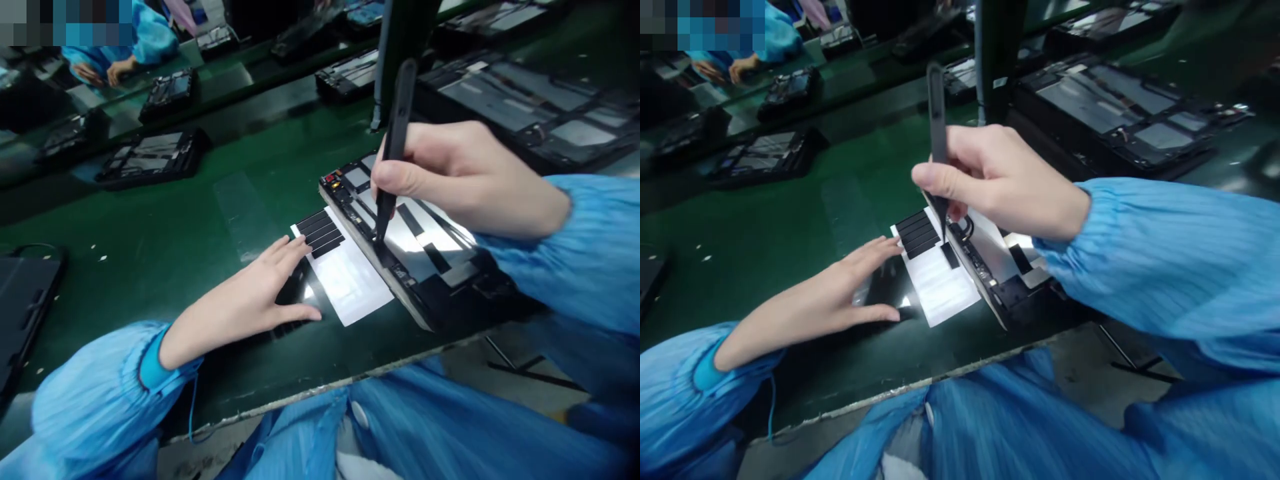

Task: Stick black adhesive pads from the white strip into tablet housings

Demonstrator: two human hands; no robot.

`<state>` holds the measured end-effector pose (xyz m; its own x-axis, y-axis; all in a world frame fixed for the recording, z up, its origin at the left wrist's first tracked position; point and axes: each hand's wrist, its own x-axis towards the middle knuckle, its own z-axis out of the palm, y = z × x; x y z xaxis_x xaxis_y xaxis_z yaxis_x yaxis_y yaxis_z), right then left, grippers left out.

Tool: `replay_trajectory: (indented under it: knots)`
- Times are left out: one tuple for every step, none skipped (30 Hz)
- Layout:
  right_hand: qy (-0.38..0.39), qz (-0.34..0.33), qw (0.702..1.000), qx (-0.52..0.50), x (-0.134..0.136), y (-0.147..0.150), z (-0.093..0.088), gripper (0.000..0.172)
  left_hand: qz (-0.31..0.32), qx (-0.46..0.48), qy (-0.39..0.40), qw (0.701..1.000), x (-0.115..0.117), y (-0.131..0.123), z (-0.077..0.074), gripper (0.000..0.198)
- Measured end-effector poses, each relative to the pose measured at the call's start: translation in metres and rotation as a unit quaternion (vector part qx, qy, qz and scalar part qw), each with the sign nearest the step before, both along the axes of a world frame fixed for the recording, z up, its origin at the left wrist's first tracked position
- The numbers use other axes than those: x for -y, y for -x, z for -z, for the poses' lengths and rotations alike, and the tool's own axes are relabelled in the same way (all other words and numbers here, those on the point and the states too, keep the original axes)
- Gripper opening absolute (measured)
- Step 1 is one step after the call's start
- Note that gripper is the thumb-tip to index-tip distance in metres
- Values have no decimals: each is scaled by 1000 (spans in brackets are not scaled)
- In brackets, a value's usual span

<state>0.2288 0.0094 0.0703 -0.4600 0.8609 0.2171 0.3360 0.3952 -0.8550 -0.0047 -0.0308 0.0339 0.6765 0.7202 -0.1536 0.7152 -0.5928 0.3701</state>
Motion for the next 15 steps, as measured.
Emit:
replay_trajectory:
  knots:
    - [15,7,1000,12,-6,-6,5,21,-9,38,-34,999,1,-6,-1,58]
    - [40,6,999,15,-13,-10,12,23,-17,75,-67,995,0,-14,0,45]
    - [72,-1,997,13,-20,-12,20,25,-16,111,-97,989,-1,-21,4,34]
    - [103,-12,995,7,-27,-12,29,27,-6,144,-120,982,-2,-29,9,25]
    - [128,-26,991,2,-32,-10,38,28,10,172,-134,976,-3,-35,15,19]
    - [146,-38,989,-3,-37,-8,45,28,27,193,-141,971,-5,-41,23,16]
    - [153,-44,987,-6,-41,-5,51,27,39,206,-143,967,-5,-45,30,16]
    - [154,-45,987,-8,-43,-3,55,26,47,211,-137,967,-6,-48,36,17]
    - [150,-44,988,-9,-44,-1,58,24,50,211,-126,968,-6,-49,41,18]
    - [143,-41,989,-11,-45,0,59,23,51,208,-112,970,-6,-50,44,20]
    - [135,-39,990,-12,-45,0,60,22,52,207,-98,972,-5,-50,46,21]
    - [128,-36,991,-11,-45,0,60,21,53,209,-88,972,-5,-49,46,22]
    - [123,-33,992,-8,-44,-1,60,20,55,213,-82,972,-4,-48,46,22]
    - [122,-30,992,-4,-44,-2,60,20,57,217,-80,971,-4,-48,45,22]
    - [122,-26,992,-1,-44,-2,59,20,59,220,-81,970,-3,-48,44,21]
